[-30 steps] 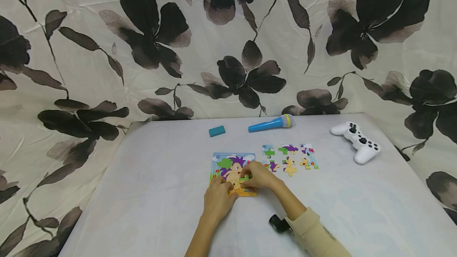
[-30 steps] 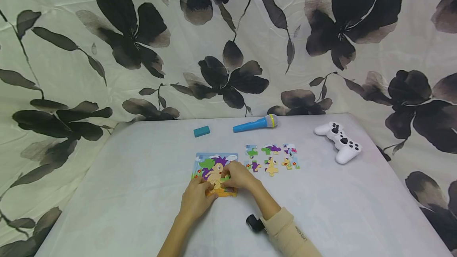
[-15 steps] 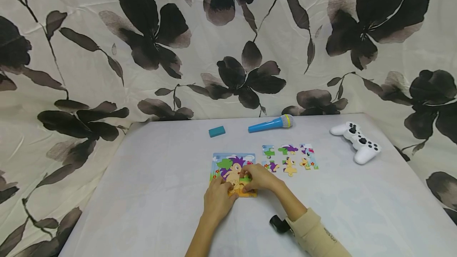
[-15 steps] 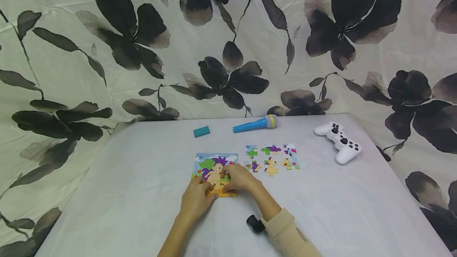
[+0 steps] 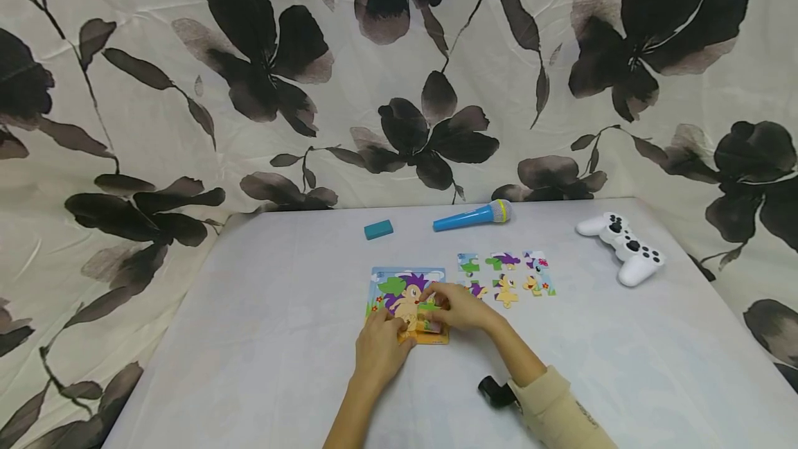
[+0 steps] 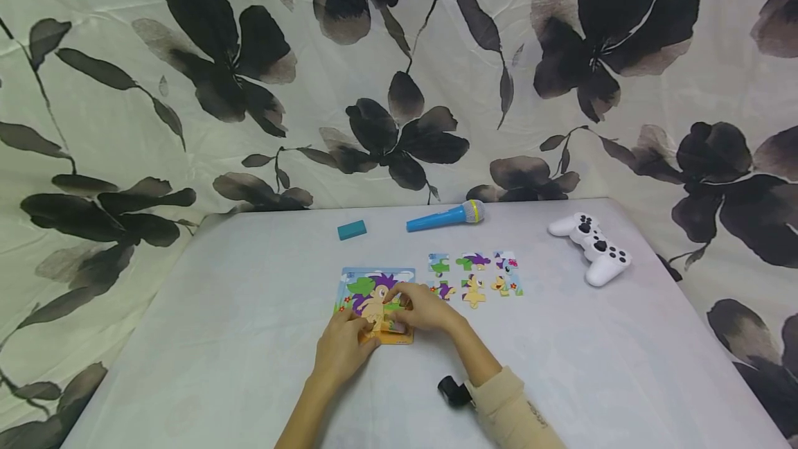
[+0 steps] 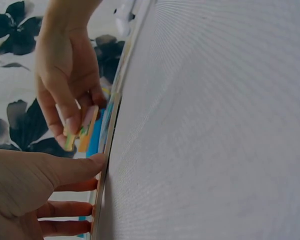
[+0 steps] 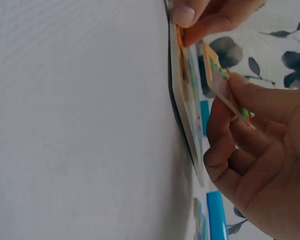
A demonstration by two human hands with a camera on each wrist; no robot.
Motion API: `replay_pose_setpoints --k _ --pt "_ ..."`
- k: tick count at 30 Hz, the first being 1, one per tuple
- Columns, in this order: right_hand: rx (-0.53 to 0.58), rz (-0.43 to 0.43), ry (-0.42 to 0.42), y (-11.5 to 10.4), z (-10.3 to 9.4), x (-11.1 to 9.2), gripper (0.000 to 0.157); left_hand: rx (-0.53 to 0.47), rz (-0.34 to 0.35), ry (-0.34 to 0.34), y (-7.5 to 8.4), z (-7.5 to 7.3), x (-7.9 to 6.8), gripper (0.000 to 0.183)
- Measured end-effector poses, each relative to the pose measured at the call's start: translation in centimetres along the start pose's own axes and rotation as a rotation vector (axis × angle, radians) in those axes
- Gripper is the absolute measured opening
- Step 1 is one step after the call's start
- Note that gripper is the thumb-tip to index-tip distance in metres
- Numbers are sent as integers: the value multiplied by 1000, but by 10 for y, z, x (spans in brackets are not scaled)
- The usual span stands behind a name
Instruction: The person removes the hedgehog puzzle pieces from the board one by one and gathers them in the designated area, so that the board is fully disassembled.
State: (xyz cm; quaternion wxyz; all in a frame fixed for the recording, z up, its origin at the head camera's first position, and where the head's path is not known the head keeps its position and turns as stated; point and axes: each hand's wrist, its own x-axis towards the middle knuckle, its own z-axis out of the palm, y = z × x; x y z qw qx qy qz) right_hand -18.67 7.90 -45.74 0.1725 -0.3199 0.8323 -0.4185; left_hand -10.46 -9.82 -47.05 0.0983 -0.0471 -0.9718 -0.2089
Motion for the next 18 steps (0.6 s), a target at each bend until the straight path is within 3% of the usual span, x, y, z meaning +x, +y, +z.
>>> replay_pose_setpoints --k 6,18 --pt "81 22 61 12 -15 -15 28 -14 5 33 3 -1 0 22" --pt "19 97 170 42 -60 -72 31 -9 -39 -9 2 1 -1 23"
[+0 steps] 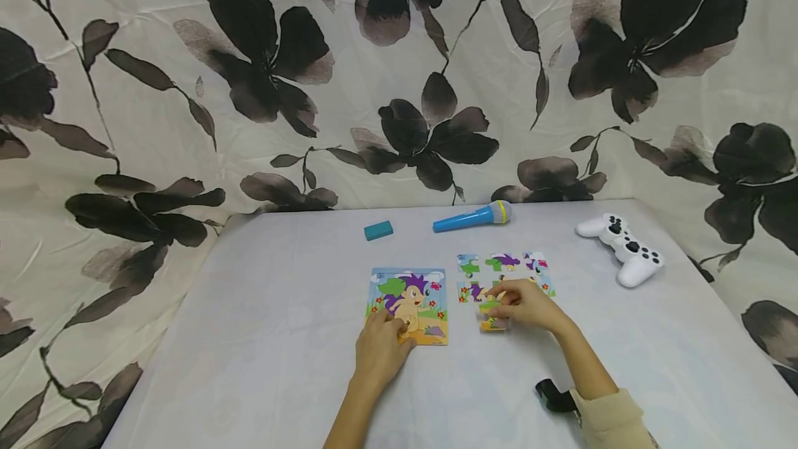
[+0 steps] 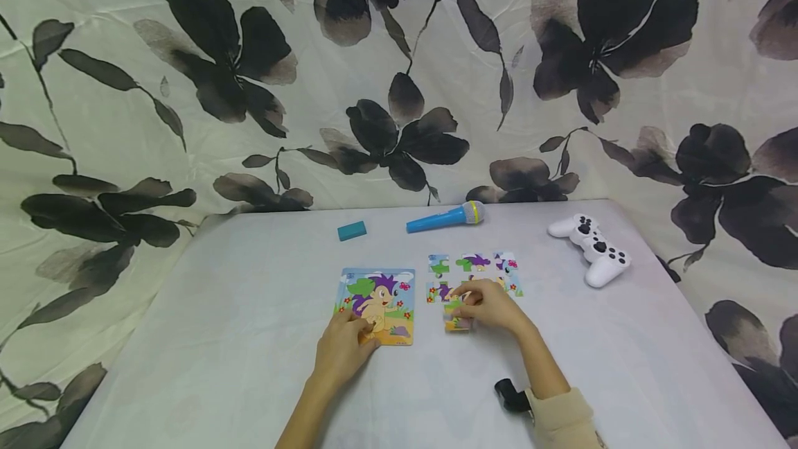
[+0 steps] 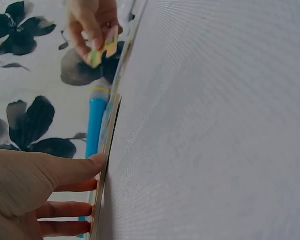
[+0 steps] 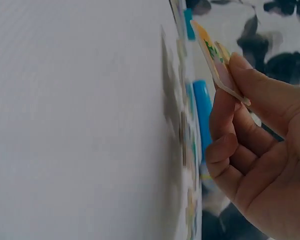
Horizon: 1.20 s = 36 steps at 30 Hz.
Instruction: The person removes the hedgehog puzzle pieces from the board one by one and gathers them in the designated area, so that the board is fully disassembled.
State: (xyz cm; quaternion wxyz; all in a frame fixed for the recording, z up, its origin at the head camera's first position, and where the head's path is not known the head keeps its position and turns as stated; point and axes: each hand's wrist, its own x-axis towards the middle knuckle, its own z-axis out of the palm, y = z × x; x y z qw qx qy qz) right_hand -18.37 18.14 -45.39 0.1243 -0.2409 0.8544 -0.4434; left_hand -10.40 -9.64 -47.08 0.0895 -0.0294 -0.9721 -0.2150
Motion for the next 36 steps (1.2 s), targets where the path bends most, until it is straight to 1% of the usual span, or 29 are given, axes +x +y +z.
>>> replay_pose_setpoints --k 6,11,18,26,32,36 --pt "-12 82 52 15 -22 -22 33 -5 -11 -3 1 -3 0 25" --pt "-39 147 84 24 -36 -39 35 0 -12 -4 0 -2 0 25" --pt "-41 171 100 35 -50 -62 35 7 0 -1 0 -2 1 23" --pt "-43 233 96 46 -60 -79 36 2 3 1 1 -3 1 23" --pt "-32 246 91 50 -62 -84 34 -2 -3 3 2 -2 0 24" --pt "-20 230 74 49 -63 -85 33 -6 -6 1 2 -2 0 24"
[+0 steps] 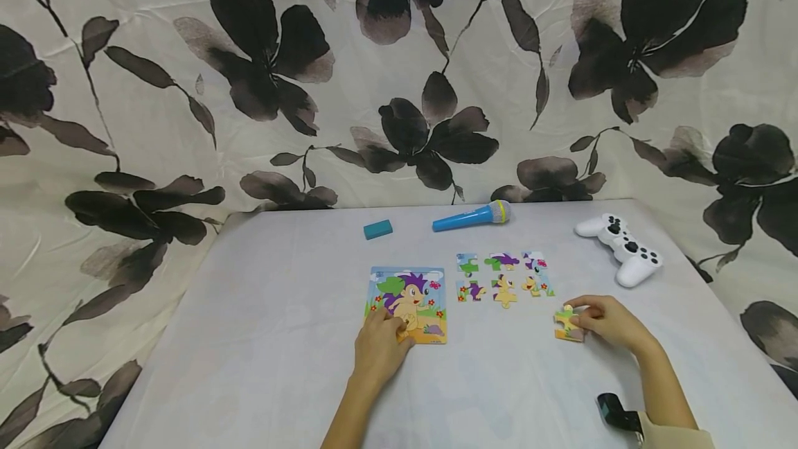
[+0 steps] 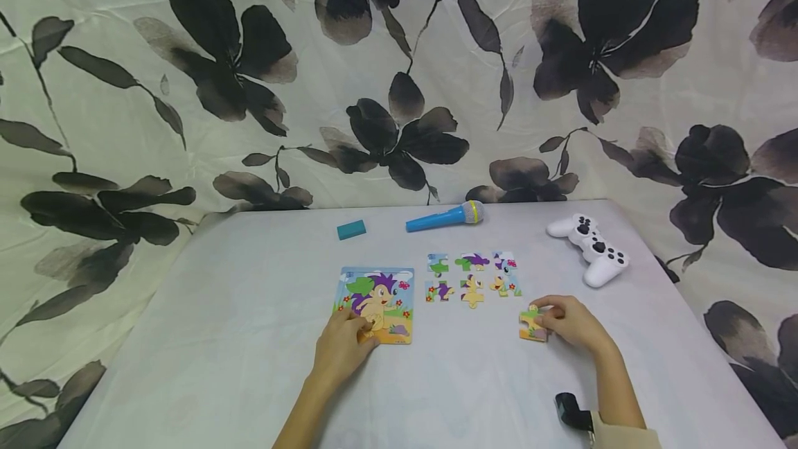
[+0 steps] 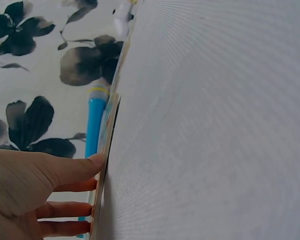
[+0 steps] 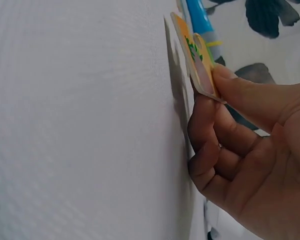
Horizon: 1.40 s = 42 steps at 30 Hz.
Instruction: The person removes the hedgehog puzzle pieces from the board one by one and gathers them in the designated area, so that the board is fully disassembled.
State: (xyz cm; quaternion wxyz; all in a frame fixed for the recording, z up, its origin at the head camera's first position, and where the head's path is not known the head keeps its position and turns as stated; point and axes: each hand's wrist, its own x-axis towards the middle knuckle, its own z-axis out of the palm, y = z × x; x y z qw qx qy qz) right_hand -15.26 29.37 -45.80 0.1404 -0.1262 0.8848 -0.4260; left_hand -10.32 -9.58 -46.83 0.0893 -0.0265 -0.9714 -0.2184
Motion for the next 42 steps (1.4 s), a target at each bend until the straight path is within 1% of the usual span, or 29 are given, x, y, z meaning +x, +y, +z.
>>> replay_pose_setpoints --k 5,12,21,26,30,37,42 --pt "6 -26 -13 -1 0 0 33 -1 -9 -12 0 1 0 25" --pt "-21 11 25 -4 3 4 33 -2 -7 -6 0 2 0 25" --pt "-8 -32 10 -10 10 13 29 -8 -2 -3 0 2 1 24" --pt "-17 -14 9 -16 15 17 26 -10 -4 -3 0 1 0 24" --pt "-32 1 14 -20 19 20 23 -13 -4 -4 0 1 0 24" --pt "-115 21 64 -22 26 26 19 -6 -6 -7 0 2 1 24" --pt "-158 34 68 -27 28 27 18 -5 -15 -18 0 1 1 24"
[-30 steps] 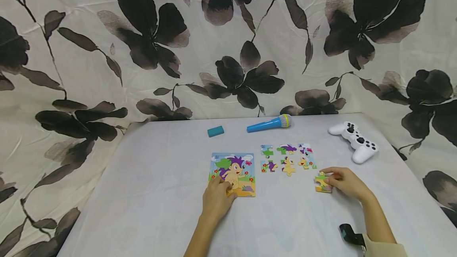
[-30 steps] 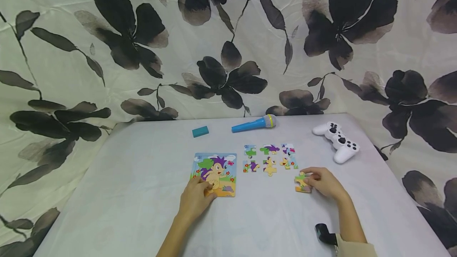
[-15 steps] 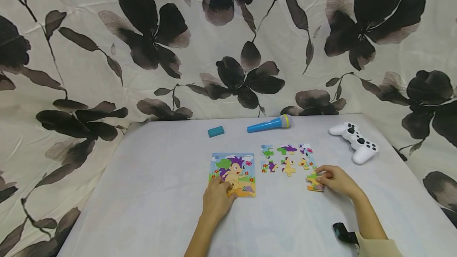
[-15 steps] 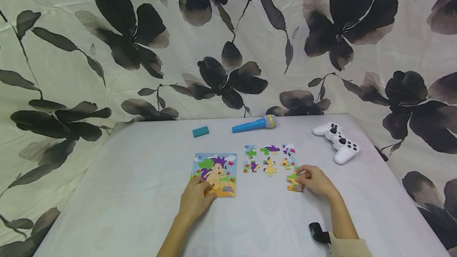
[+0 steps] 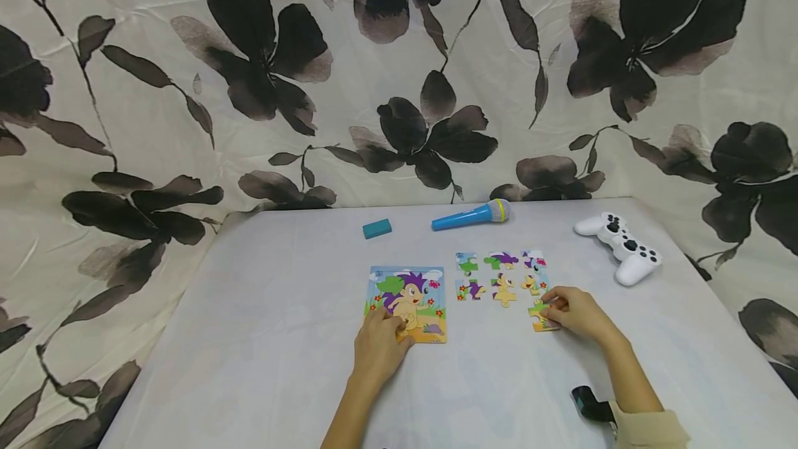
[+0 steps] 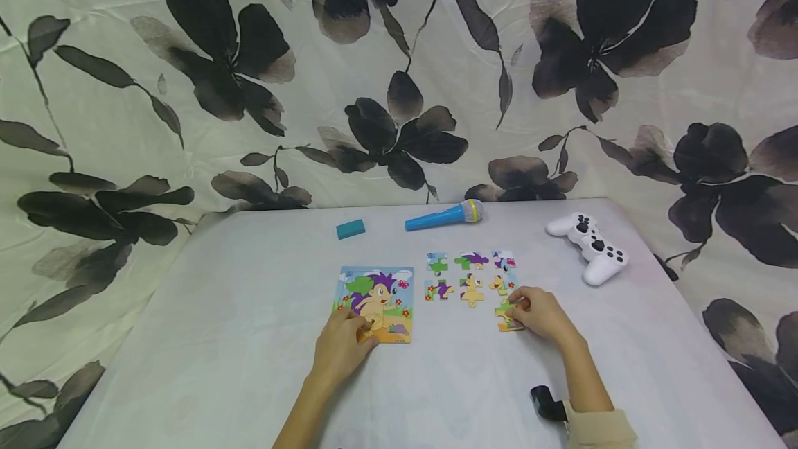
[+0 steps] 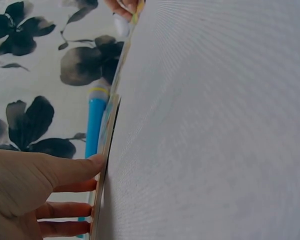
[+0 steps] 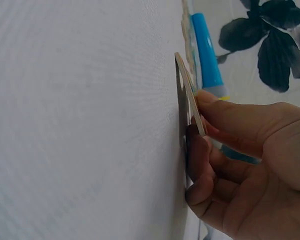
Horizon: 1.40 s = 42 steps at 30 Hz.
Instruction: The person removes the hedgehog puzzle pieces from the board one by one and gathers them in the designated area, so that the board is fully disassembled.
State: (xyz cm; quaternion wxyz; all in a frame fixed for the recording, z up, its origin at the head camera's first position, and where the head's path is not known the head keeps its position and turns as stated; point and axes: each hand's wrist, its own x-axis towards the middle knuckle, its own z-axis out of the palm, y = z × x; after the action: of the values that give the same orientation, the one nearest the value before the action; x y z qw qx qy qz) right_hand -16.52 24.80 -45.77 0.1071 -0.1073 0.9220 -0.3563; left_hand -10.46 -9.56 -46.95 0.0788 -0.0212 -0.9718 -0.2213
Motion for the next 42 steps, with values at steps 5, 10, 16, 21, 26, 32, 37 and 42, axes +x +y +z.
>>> replay_pose_setpoints --k 5,10,16,21,26,32,37,42 --pt "-56 3 23 -2 1 -2 13 0 6 -4 0 0 0 24" --pt "-67 -3 29 -3 0 -3 13 8 5 -7 0 0 0 24" --pt "-65 5 20 -1 0 -3 13 11 2 -7 0 0 0 24" --pt "-42 9 41 -2 0 -3 19 34 44 12 -3 -1 0 24" --pt "68 -17 67 -9 5 1 24 52 133 46 -11 -1 1 25" --pt "156 -93 48 -30 20 19 27 9 186 48 -21 -1 2 24" --pt "226 -193 10 -53 38 33 30 -10 198 7 -24 -5 6 23" --pt "277 -299 -53 -78 61 46 31 -8 162 0 -24 -9 10 15"
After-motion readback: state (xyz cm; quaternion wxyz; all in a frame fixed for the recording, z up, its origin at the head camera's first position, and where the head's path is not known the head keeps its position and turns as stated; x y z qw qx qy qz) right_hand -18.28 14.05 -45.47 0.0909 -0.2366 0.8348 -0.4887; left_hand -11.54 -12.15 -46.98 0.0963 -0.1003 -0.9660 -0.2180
